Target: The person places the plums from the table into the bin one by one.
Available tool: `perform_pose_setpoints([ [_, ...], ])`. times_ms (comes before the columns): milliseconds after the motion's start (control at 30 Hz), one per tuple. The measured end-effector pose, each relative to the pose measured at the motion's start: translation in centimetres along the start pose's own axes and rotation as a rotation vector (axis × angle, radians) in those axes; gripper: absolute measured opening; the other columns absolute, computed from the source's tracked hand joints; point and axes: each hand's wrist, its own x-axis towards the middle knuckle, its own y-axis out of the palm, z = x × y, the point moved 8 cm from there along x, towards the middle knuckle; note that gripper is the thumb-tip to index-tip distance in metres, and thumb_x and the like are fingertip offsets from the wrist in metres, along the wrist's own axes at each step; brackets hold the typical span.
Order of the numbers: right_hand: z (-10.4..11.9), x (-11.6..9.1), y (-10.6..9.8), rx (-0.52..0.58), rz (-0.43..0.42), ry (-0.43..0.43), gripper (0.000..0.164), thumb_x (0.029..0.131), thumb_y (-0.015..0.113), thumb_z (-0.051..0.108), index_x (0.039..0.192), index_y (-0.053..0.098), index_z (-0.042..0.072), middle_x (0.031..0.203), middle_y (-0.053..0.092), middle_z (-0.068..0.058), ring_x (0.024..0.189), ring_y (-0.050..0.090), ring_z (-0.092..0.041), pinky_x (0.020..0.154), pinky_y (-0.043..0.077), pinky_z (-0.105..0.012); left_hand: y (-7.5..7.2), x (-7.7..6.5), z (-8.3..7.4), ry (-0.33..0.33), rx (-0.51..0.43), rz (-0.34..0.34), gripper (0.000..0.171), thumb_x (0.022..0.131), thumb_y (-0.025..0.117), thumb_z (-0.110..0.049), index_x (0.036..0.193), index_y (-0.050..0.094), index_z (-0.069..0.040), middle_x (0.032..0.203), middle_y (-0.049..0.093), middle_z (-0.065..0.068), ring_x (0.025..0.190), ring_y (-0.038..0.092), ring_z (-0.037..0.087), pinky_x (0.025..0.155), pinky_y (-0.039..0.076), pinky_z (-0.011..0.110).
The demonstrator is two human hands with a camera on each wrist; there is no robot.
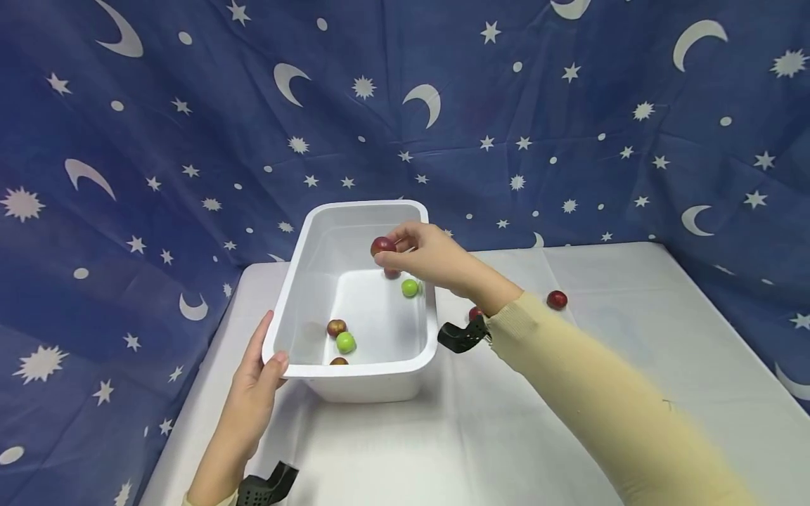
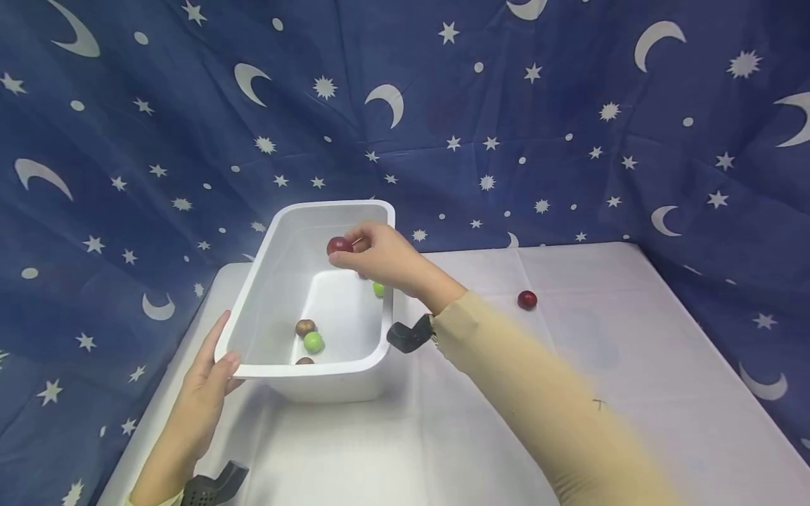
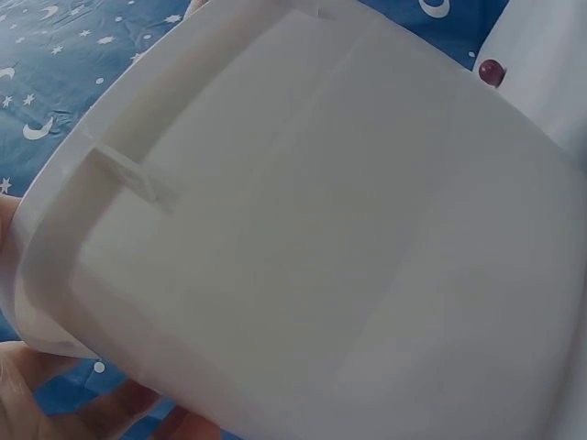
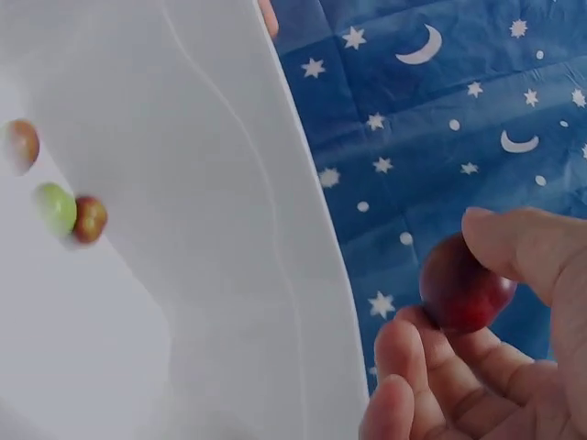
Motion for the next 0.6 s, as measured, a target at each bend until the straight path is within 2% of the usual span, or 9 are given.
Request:
perform_pose_setpoints([
  [167,0.0,1.4,1.8,0.012,-0.018,0.039,0.041,0.085,0.075,0.035,0.113,0.058,0.010,0.101,0.063,-0.008,0.085,0.065,-0.021,0.078,0.052,-0.036,-0.1,0.0,0.0,0.003,-0.003,-0.002,0.056,0.106,0.039,-0.018,0.155,0.017,-0.035,0.156,0.021,0.008,0.128,0.036,0.032,0.089,0.045,0.019],
  [367,-0.3,2.5,3.0,-0.042,-0.023,0.046,0.038,0.086,0.073,0.034,0.110,0.058,0.008,0.096,0.065,-0.007,0.087,0.063,-0.022,0.076,0.052,-0.035,0.0,0.1,0.0,0.009,-0.022,0.001,0.058,0.105,0.040,-0.015,0.155,0.017,-0.034,0.156,0.020,0.008,0.131,0.033,0.037,0.090,0.045,0.019],
  [600,-1.0,3.2,4.8,-0.114,0.104,0.093,0.029,0.085,0.075,0.022,0.106,0.062,0.007,0.092,0.067,-0.006,0.088,0.061,-0.023,0.078,0.049,-0.034,0.0,0.1,0.0,0.010,-0.016,-0.004,0.057,0.105,0.040,-0.017,0.155,0.017,-0.033,0.156,0.020,0.008,0.130,0.033,0.039,0.089,0.044,0.018],
])
